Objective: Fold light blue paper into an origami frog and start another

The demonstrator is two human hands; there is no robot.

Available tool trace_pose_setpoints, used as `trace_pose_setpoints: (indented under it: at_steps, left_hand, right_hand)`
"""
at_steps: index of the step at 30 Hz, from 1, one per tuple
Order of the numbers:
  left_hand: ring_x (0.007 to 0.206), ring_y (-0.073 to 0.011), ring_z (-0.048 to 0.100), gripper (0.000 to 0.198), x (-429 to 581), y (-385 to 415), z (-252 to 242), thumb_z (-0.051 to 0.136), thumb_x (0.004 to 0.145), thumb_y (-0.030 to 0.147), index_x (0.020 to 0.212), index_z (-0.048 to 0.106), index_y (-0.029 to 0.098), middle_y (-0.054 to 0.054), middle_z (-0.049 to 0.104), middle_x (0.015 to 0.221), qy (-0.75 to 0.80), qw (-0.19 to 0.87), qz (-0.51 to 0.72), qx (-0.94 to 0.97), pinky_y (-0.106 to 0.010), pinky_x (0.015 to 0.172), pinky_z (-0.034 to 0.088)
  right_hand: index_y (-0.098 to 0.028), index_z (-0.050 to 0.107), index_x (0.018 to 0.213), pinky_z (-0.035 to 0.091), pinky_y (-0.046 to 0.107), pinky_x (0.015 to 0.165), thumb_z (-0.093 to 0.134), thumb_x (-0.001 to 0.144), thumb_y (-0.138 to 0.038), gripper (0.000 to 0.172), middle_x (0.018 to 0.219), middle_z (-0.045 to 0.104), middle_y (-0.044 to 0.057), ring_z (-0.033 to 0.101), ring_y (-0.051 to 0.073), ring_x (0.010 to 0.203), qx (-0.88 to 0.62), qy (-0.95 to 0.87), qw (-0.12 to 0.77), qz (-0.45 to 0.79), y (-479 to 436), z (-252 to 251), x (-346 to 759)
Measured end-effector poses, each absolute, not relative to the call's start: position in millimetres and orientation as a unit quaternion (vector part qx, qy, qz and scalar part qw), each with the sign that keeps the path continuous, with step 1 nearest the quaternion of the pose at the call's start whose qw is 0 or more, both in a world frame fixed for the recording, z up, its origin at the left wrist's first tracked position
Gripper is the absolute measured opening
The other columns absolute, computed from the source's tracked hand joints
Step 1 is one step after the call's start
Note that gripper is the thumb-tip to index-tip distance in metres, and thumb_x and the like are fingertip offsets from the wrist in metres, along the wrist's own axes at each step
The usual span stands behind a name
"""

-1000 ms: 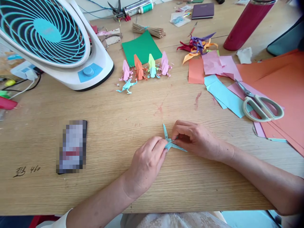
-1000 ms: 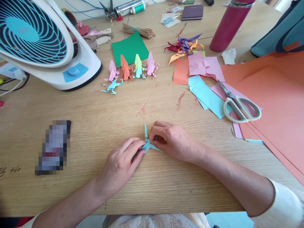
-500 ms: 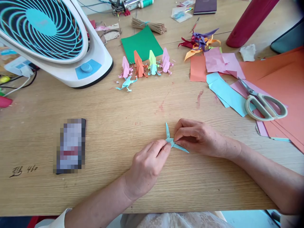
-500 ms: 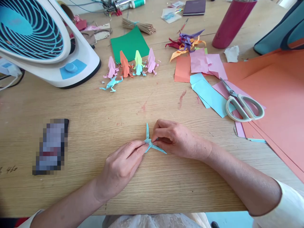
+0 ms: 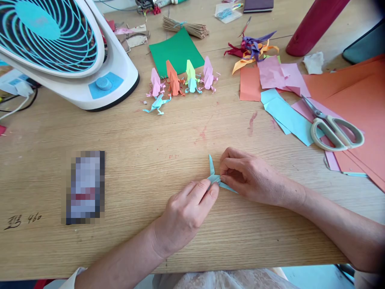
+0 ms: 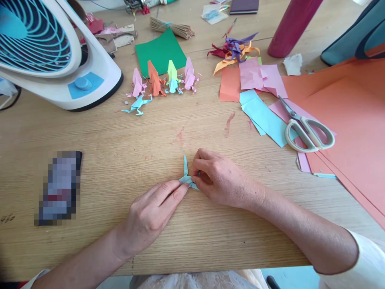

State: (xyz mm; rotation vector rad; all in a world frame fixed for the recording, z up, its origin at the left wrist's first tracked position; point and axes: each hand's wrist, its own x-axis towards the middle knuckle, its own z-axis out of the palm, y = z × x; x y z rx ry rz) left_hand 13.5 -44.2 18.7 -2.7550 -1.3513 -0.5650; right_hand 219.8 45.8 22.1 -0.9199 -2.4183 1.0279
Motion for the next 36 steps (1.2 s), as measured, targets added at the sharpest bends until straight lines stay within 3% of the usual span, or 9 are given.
trace_pose_setpoints:
  at_steps: [8, 18, 22, 27, 32, 36]
  left_hand:
    - [0.087, -0.0158, 0.067, 0.032, 13.5, -43.9, 26.6, 0.040, 0.099, 0.010, 0.124, 0.059, 0.004, -0.010, 0.070, 0.104, -0.393, 0.069, -0.140, -0.906, -0.028, 0.079, 0.059]
    - [0.091, -0.0177, 0.065, 0.035, 13.6, -43.5, 27.6, 0.042, 0.097, 0.009, 0.127, 0.058, 0.001, -0.012, 0.070, 0.107, -0.379, 0.081, -0.097, -0.917, -0.028, 0.084, 0.056]
    - [0.090, -0.0162, 0.064, 0.035, 13.9, -44.1, 26.3, 0.040, 0.098, 0.009, 0.127, 0.058, 0.003, -0.011, 0.070, 0.107, -0.380, 0.088, -0.098, -0.916, -0.027, 0.086, 0.055]
    - [0.089, -0.0154, 0.064, 0.035, 14.1, -43.9, 26.9, 0.039, 0.097, 0.007, 0.127, 0.058, 0.004, -0.010, 0.069, 0.107, -0.386, 0.094, -0.100, -0.912, -0.027, 0.086, 0.055]
    - [0.092, -0.0164, 0.064, 0.035, 13.6, -43.4, 27.7, 0.039, 0.097, 0.008, 0.126, 0.058, 0.003, -0.011, 0.069, 0.107, -0.380, 0.082, -0.095, -0.916, -0.028, 0.086, 0.056]
    - [0.091, -0.0161, 0.064, 0.035, 13.2, -43.0, 26.8, 0.039, 0.097, 0.008, 0.127, 0.057, 0.003, -0.011, 0.069, 0.107, -0.381, 0.079, -0.094, -0.917, -0.027, 0.086, 0.056]
  right_hand:
    - [-0.016, 0.057, 0.074, 0.040, 0.024, 0.062, 0.058, 0.081, -0.004, 0.013, 0.089, 0.053, 0.003, 0.050, 0.010, 0.070, -0.355, -0.843, 0.180, 0.362, 42.5, 24.8, 215.4]
    - [-0.016, 0.055, 0.074, 0.043, 0.025, 0.065, 0.058, 0.081, -0.005, 0.014, 0.087, 0.053, 0.002, 0.052, 0.010, 0.069, -0.393, -0.836, 0.174, 0.342, 40.2, 27.0, 210.8]
    - [-0.017, 0.058, 0.082, 0.042, 0.022, 0.060, 0.059, 0.079, -0.003, 0.014, 0.088, 0.053, 0.001, 0.050, 0.009, 0.066, -0.367, -0.840, 0.189, 0.351, 42.5, 22.9, 215.9]
    - [-0.018, 0.064, 0.095, 0.043, 0.021, 0.054, 0.054, 0.088, -0.007, 0.016, 0.095, 0.057, 0.005, 0.054, 0.009, 0.066, -0.309, -0.839, 0.229, 0.385, 49.1, 18.4, 228.9]
    - [-0.018, 0.067, 0.110, 0.051, 0.027, 0.073, 0.049, 0.094, -0.009, 0.025, 0.103, 0.060, 0.010, 0.061, 0.015, 0.086, -0.214, -0.881, 0.224, 0.357, 53.3, 16.6, 238.2]
    - [-0.016, 0.066, 0.115, 0.053, 0.030, 0.075, 0.048, 0.097, -0.012, 0.026, 0.107, 0.060, 0.013, 0.062, 0.017, 0.088, -0.182, -0.904, 0.214, 0.324, 53.0, 13.6, 242.2]
